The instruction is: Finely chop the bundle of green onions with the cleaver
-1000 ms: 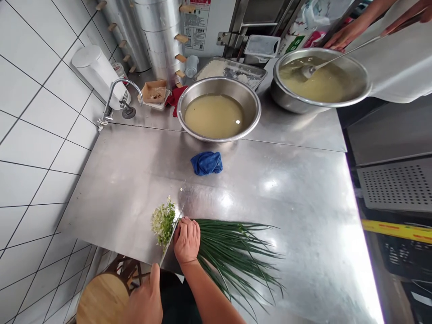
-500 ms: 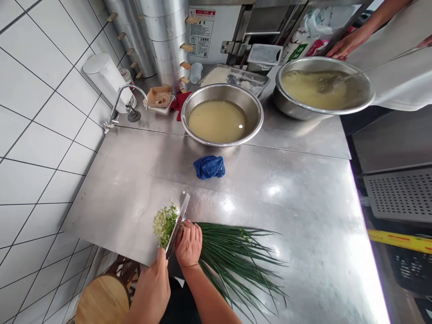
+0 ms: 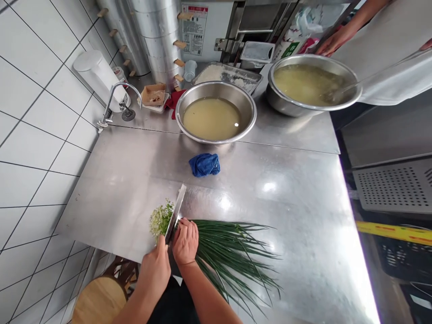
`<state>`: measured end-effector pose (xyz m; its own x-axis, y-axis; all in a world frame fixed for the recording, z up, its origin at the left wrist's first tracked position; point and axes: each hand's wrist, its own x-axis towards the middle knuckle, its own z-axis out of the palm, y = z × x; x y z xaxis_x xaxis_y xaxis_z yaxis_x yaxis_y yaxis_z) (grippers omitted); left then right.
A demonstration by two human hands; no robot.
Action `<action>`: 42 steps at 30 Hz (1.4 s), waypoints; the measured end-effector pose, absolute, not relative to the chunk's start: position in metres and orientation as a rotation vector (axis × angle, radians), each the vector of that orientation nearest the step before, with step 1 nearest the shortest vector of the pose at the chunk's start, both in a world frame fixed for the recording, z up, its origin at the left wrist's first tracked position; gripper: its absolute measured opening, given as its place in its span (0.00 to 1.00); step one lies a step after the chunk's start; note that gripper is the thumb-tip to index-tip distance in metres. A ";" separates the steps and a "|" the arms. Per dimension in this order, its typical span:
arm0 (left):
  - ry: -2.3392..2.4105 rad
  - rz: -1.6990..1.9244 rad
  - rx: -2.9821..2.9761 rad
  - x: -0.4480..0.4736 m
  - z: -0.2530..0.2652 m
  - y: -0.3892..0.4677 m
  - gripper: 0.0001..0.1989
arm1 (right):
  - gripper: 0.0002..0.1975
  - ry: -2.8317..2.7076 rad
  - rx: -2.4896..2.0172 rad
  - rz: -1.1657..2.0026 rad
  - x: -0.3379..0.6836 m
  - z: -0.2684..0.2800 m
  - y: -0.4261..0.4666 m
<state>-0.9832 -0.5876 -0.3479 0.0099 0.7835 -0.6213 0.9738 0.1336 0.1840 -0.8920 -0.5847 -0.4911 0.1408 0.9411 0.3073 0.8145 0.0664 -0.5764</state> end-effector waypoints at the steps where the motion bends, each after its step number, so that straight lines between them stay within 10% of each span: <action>1: 1.813 -0.413 1.690 -0.985 -0.341 -0.590 0.22 | 0.09 -1.687 -1.764 0.247 -0.892 -0.491 -0.585; 30: 1.804 -0.662 1.642 -1.000 -0.329 -0.660 0.31 | 0.07 -1.655 -1.718 0.319 -0.888 -0.487 -0.584; 42: 1.792 -0.378 1.702 -0.985 -0.345 -0.597 0.21 | 0.07 -1.572 -1.694 0.367 -0.888 -0.488 -0.586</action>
<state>-0.9855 -0.5968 -0.3450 0.0331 0.7885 -0.6141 0.9694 0.1243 0.2119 -0.8877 -0.5858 -0.4880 0.1927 0.9374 0.2901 0.7118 0.0700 -0.6989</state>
